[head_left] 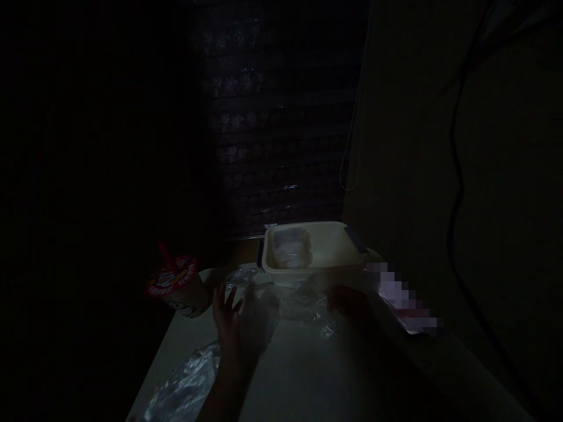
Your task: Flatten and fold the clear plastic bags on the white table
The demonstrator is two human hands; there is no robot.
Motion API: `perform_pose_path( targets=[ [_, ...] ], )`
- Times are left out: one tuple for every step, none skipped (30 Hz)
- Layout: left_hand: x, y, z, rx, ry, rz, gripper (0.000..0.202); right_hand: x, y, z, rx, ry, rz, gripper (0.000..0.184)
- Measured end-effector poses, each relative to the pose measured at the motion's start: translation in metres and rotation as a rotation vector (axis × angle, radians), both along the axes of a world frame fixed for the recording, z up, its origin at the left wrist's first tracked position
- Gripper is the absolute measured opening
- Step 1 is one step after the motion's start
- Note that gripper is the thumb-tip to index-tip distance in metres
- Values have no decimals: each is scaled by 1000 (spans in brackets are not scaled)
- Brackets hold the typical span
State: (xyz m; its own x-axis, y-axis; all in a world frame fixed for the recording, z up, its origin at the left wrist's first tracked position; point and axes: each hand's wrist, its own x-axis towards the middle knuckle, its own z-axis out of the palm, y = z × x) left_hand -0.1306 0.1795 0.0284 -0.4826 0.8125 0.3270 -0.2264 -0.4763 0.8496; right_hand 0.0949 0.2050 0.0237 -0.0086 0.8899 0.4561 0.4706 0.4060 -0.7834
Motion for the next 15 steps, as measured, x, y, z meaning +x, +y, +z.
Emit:
perform_pose_path(
  targets=[
    [4,-4,-1,36,162,51,59,-2,-1,1,-11,-14,40,20],
    [7,-9,0,74,358,80,60,-4,-2,2,-23,-31,78,19],
    [11,-14,1,105,553,87,59,-6,-3,3,-36,-47,108,21],
    [15,-19,3,124,708,48,57,-9,-5,5,-48,-62,131,24],
    [19,-23,6,118,815,2,56,-11,-8,7,-55,-82,154,26],
    [23,-27,9,98,865,-10,54,-14,-12,9,-55,-106,175,27],
    [26,-30,13,74,888,-6,52,-17,-16,12,-43,-131,190,26],
    [29,-32,18,50,895,17,47,-19,-21,15,-13,-154,199,23],
    [31,-34,22,40,904,39,39,-21,-27,19,37,-173,206,20],
    [32,-36,27,44,925,42,29,-23,-33,22,102,-189,215,15],
    [33,-38,32,59,949,35,20,-25,-39,26,170,-204,225,10],
    [34,-40,37,77,967,20,13,-28,-45,30,228,-225,236,13],
    [35,-42,42,91,972,2,11,-30,-51,34,269,-255,242,25],
    [35,-45,48,94,964,-12,11,-32,-56,37,286,-291,235,39],
    [35,-47,53,90,946,-16,11,-35,-60,39,281,-327,209,49]
  ],
)
